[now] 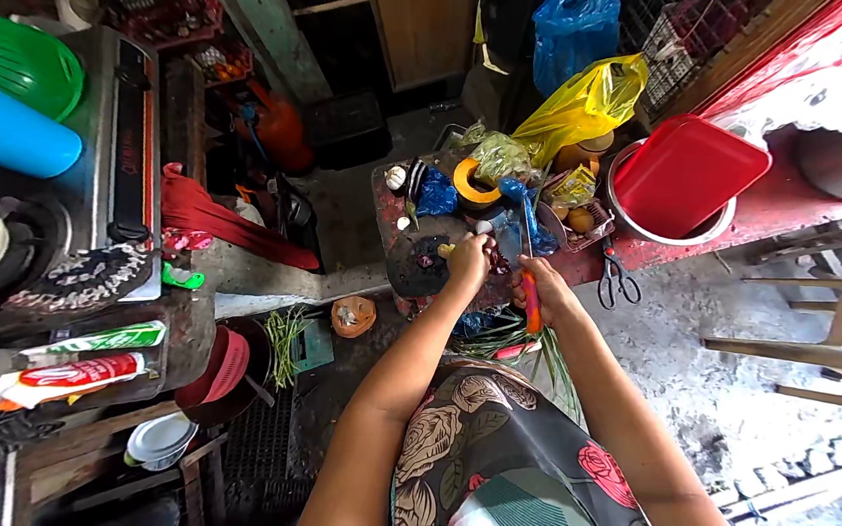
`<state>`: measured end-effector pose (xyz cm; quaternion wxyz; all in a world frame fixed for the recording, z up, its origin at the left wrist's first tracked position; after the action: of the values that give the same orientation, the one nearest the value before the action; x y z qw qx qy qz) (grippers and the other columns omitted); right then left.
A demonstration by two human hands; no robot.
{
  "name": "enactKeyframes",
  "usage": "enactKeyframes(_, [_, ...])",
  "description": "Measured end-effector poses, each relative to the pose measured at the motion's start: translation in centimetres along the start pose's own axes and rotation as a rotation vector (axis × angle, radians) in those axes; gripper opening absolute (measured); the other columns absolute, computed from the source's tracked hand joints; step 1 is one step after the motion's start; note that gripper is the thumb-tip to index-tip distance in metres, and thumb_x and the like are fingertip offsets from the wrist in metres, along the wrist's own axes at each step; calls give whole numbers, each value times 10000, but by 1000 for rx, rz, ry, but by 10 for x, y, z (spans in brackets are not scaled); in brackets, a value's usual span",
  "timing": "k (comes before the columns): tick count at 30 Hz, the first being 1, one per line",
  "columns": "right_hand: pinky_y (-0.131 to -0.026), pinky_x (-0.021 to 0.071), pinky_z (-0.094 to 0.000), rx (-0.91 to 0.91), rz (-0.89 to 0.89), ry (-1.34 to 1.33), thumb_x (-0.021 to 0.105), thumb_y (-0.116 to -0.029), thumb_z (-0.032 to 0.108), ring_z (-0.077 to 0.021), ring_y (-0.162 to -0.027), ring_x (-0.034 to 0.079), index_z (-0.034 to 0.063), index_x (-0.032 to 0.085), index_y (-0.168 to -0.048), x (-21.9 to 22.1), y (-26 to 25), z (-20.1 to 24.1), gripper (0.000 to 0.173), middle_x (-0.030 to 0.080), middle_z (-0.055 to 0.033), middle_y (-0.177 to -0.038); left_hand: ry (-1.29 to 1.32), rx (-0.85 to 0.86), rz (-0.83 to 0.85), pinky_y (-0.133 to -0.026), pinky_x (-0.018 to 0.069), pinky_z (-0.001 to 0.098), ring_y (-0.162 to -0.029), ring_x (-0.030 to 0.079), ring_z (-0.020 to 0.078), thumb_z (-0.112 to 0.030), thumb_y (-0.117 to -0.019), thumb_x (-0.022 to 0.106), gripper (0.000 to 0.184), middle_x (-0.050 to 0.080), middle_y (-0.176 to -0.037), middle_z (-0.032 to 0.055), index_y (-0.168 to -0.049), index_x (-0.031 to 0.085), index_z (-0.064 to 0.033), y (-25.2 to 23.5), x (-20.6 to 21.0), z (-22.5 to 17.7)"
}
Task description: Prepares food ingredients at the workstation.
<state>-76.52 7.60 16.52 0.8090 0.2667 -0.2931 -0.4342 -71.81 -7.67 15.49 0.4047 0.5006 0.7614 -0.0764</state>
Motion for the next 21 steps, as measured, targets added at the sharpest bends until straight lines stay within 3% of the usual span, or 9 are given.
enactKeyframes(2, [-457, 456, -239, -47, -67, 56, 454, -1101, 191, -99, -478, 478, 89, 405, -1211, 2, -1, -5, 157, 501, -30, -716, -45, -4, 39, -1004, 502, 577, -1208, 629, 382, -103, -1004, 579, 406, 632, -1339, 201, -1407, 625, -124, 4, -2, 1])
enactKeyframes(4, [-471, 482, -245, -110, -104, 111, 448, -1098, 133, -109, -490, 502, 58, 399, -1241, 6, 1, -10, 168, 506, -49, -745, 33, 3, 26, -983, 505, 574, -1146, 645, 377, -191, -997, 648, 330, 656, -1257, 213, -1296, 673, -55, 9, -9, 7])
enactKeyframes(6, [-497, 518, -268, -179, -113, 213, 398, -1118, 162, -130, -512, 552, 39, 418, -1283, 10, 4, -14, 206, 556, -76, -777, 154, 19, -12, -944, 509, 543, -1053, 650, 352, -249, -949, 736, 294, 671, -1135, 211, -1114, 714, -7, 14, -23, 19])
enactKeyframes(7, [-506, 540, -286, -207, -118, 290, 378, -1127, 185, -144, -518, 582, 30, 434, -1294, 14, 6, -17, 235, 587, -90, -785, 214, 29, -18, -927, 508, 527, -1031, 639, 341, -231, -939, 747, 281, 660, -1112, 213, -1090, 702, 2, 17, -32, 28])
enactKeyframes(12, [-624, 588, -388, -191, 10, 793, 317, -1133, 240, -211, -626, 652, -7, 436, -1417, 54, 22, -38, 395, 626, -136, -856, 221, -5, -17, -1042, 471, 538, -1222, 586, 374, -12, -977, 611, 299, 593, -1325, 248, -1275, 614, 11, 36, -82, 84])
enactKeyframes(16, [-768, 577, -461, -214, 115, 993, 359, -1122, 259, -288, -779, 689, -31, 450, -1395, 95, 24, -60, 408, 658, -199, -961, 225, -80, -26, -1037, 489, 544, -1213, 617, 390, -46, -968, 673, 449, 605, -1341, 259, -1388, 522, 7, 48, -94, 108])
enactKeyframes(18, [-864, 551, -494, -214, 124, 1040, 368, -1120, 249, -340, -903, 694, -41, 452, -1397, 108, 26, -65, 410, 667, -240, -1038, 226, -45, -34, -1034, 492, 540, -1186, 634, 383, -53, -941, 717, 448, 638, -1290, 254, -1353, 558, 25, 47, -88, 117])
enactKeyframes(21, [-916, 535, -513, -209, 91, 1120, 347, -1122, 233, -375, -998, 693, -36, 457, -1404, 118, 25, -69, 405, 673, -262, -1082, 148, 26, -113, -1065, 467, 541, -1230, 594, 395, -78, -880, 795, 439, 619, -1308, 249, -1280, 638, 12, 45, -82, 125])
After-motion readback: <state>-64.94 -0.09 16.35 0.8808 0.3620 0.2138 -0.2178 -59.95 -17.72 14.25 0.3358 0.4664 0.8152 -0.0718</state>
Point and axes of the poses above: each hand's wrist, its own y-axis away from the middle knuckle, its own x-axis out of the palm, z = x × y, the point moved 1 cm from there along -y, towards the middle knuckle
